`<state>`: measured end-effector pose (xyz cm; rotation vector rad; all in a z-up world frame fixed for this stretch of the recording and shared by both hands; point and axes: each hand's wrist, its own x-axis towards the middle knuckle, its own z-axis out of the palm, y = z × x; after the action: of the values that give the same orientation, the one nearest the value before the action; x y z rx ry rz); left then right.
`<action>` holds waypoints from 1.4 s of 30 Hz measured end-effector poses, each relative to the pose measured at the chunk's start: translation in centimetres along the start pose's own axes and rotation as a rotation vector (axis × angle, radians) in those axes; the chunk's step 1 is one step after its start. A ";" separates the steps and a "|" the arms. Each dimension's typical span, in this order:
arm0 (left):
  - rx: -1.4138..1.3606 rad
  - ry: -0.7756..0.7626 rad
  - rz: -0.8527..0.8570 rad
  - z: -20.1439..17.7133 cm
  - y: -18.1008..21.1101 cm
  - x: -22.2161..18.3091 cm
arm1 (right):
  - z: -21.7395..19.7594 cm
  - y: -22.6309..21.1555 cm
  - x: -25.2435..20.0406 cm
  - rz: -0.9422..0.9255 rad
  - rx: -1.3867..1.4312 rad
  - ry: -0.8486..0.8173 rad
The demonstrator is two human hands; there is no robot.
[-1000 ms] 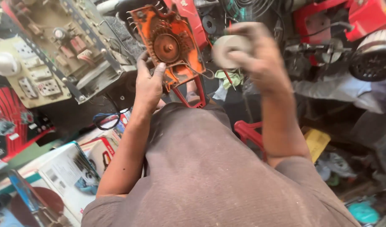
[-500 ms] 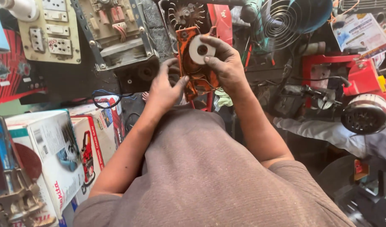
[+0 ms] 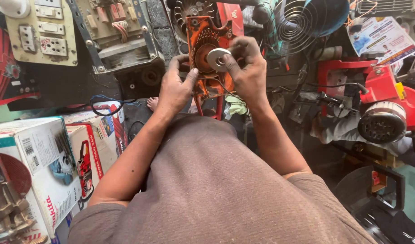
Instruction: Repairing or reassembling a chainsaw starter mechanism.
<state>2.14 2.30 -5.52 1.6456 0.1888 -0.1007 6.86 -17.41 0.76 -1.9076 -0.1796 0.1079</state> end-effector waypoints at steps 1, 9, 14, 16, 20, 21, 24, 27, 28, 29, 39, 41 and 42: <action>-0.037 -0.014 -0.042 0.1 0.6 0.0 | 0.1 -0.7 0.3 0.031 0.017 0.005; -0.188 -0.058 -0.174 0.2 0.2 0.1 | 2.0 2.7 0.4 0.095 0.110 0.007; -0.133 -0.038 -0.033 0.5 -3.7 0.4 | 1.5 1.9 1.1 0.049 -0.064 -0.018; -0.118 -0.032 -0.011 0.3 -2.9 0.3 | 1.2 3.4 1.5 0.214 0.160 -0.124; -0.150 -0.055 -0.145 -0.2 0.8 -0.3 | 1.7 2.0 1.1 0.150 0.087 -0.138; -0.143 -0.054 -0.146 -0.2 0.7 -0.3 | 1.9 1.3 0.9 0.058 -0.071 -0.099; -0.132 -0.049 -0.124 -0.1 -0.6 -0.1 | 2.4 0.7 0.8 -0.050 -0.244 -0.049; -0.120 -0.049 -0.123 -0.5 0.5 -0.3 | 2.5 1.6 1.3 -0.009 -0.176 -0.059; -0.116 -0.053 -0.144 -0.7 1.3 -0.4 | 2.5 2.1 1.5 0.047 -0.095 -0.081; -0.116 -0.056 -0.144 -0.6 0.8 -0.4 | 2.4 2.2 1.4 0.048 -0.095 -0.078; -0.021 0.004 -0.026 -0.1 -1.5 -0.4 | 2.6 -2.8 0.2 -0.102 -0.722 -0.117; -0.018 -0.002 -0.026 -0.3 -1.4 -0.3 | 2.3 -3.1 0.7 -0.134 -0.762 -0.146; 0.012 -0.004 0.003 -0.3 -1.3 -0.3 | 2.1 -3.0 1.0 -0.190 -0.792 -0.200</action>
<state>1.64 2.72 -6.69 1.6578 0.1835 -0.1032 7.31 -14.27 2.87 -2.6516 -0.6082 0.1078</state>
